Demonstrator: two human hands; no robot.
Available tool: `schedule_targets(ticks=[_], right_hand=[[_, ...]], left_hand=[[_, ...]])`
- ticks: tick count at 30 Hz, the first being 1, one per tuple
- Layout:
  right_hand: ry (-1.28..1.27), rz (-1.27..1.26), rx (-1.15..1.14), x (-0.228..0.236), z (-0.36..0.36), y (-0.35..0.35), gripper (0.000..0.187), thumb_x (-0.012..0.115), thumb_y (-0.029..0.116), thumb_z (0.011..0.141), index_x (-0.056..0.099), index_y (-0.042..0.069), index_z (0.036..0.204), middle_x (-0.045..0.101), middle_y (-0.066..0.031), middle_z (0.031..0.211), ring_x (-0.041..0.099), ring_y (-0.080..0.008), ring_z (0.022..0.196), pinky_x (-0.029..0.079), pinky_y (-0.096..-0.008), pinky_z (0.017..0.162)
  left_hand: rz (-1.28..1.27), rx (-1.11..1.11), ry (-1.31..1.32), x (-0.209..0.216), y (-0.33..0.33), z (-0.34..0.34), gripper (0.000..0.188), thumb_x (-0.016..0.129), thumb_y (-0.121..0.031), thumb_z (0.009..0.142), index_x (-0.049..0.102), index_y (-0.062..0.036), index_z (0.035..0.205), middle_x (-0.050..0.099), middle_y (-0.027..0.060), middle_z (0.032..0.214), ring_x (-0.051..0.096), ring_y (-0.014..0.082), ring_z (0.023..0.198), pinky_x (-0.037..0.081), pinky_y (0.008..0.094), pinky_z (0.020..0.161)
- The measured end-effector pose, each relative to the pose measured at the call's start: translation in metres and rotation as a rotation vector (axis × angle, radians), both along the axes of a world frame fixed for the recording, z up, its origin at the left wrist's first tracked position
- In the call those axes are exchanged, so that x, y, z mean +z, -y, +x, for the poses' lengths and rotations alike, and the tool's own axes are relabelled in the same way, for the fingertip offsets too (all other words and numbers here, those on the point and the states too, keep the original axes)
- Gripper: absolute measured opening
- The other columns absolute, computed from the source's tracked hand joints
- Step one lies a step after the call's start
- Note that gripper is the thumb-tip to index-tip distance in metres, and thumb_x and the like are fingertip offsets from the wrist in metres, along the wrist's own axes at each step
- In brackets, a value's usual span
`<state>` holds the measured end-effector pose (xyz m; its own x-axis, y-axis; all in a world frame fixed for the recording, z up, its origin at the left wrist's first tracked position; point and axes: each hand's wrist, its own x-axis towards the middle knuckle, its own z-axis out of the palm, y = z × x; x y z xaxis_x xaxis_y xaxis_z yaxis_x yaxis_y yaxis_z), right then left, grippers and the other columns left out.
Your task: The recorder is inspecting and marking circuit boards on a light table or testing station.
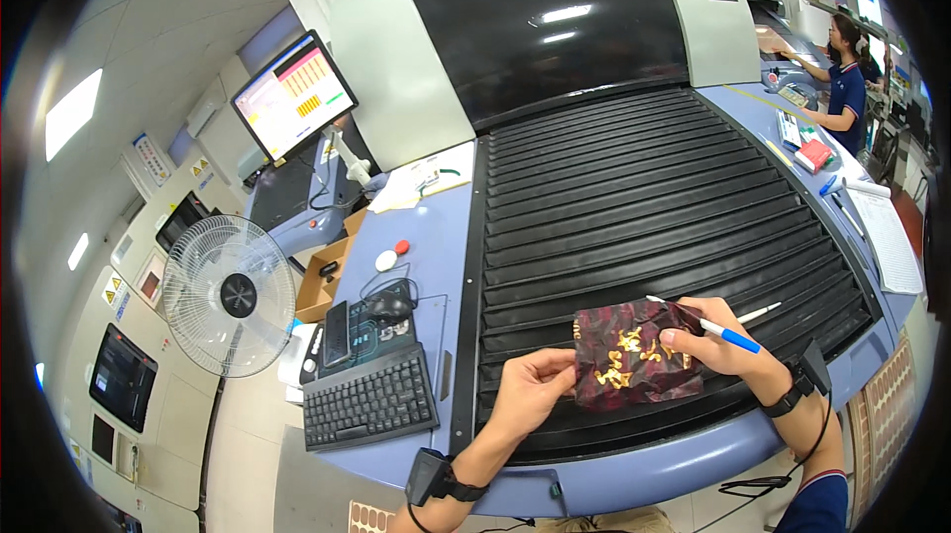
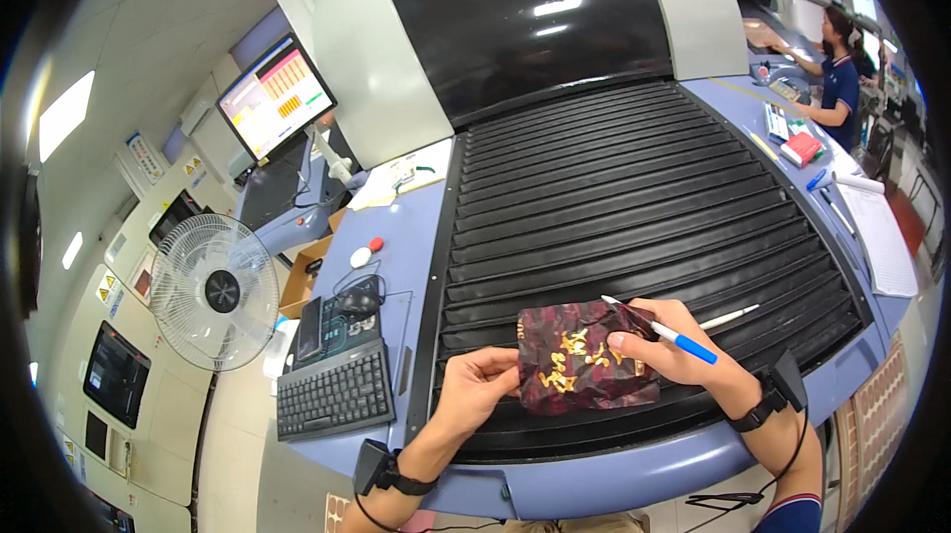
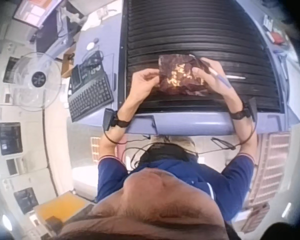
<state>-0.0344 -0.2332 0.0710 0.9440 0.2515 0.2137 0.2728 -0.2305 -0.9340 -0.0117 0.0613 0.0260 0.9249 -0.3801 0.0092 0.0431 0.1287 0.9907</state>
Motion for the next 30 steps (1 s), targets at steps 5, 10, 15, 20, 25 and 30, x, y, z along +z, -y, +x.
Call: schedule_targets(ticks=[5,10,15,20,25,30], right_hand=[[-0.010,-0.038,0.013,0.001,-0.003,-0.001,0.029,0.075,0.024,0.095,0.066,-0.001,0.086,0.063,-0.0023,0.068,0.057,-0.0079,0.061,0.045,-0.0263,0.055],[-0.063,0.009,0.059,-0.006,-0.003,-0.003,0.026,0.076,0.024,0.094,0.067,0.001,0.086,0.063,-0.0007,0.070,0.057,-0.0068,0.065,0.044,-0.0260,0.057],[-0.169,0.054,0.115,-0.007,-0.008,-0.011,0.024,0.077,0.024,0.094,0.068,0.002,0.090,0.064,0.0003,0.073,0.058,-0.0071,0.066,0.046,-0.0257,0.058],[-0.173,0.093,0.127,-0.004,-0.010,-0.017,0.025,0.077,0.025,0.094,0.068,0.002,0.091,0.065,0.0000,0.074,0.058,-0.0071,0.067,0.046,-0.0258,0.059],[-0.166,0.080,0.127,-0.008,-0.008,-0.018,0.026,0.078,0.025,0.094,0.068,0.001,0.091,0.065,0.0000,0.074,0.057,-0.0066,0.067,0.046,-0.0258,0.059],[-0.180,0.074,0.130,-0.011,-0.010,-0.017,0.023,0.078,0.023,0.093,0.069,0.002,0.090,0.065,-0.0006,0.073,0.058,-0.0069,0.066,0.046,-0.0252,0.059]], left_hand=[[0.270,-0.287,0.258,0.015,-0.009,0.001,0.041,0.049,0.011,0.091,0.069,0.0010,0.125,0.061,0.0143,0.139,0.061,0.0213,0.121,0.050,0.0313,0.098],[0.466,-0.355,0.549,0.040,-0.002,-0.016,0.038,0.066,-0.008,0.090,0.065,-0.0006,0.127,0.056,0.0220,0.145,0.056,0.0387,0.132,0.044,0.0416,0.109],[0.494,-0.345,0.604,0.036,0.003,-0.018,0.041,0.077,-0.015,0.083,0.068,-0.0008,0.121,0.067,0.0208,0.127,0.065,0.0396,0.115,0.051,0.0417,0.099],[0.503,-0.253,0.733,0.020,0.003,-0.022,0.041,0.080,-0.016,0.078,0.070,-0.0009,0.115,0.071,0.0202,0.116,0.067,0.0417,0.107,0.055,0.0438,0.092],[0.608,-0.194,0.749,0.026,0.008,-0.025,0.041,0.079,-0.021,0.080,0.070,-0.0027,0.115,0.070,0.0198,0.119,0.066,0.0404,0.110,0.054,0.0458,0.093],[0.670,-0.175,0.884,0.010,0.005,-0.029,0.041,0.080,-0.022,0.079,0.072,-0.0039,0.115,0.071,0.0182,0.116,0.069,0.0379,0.104,0.055,0.0437,0.090]])
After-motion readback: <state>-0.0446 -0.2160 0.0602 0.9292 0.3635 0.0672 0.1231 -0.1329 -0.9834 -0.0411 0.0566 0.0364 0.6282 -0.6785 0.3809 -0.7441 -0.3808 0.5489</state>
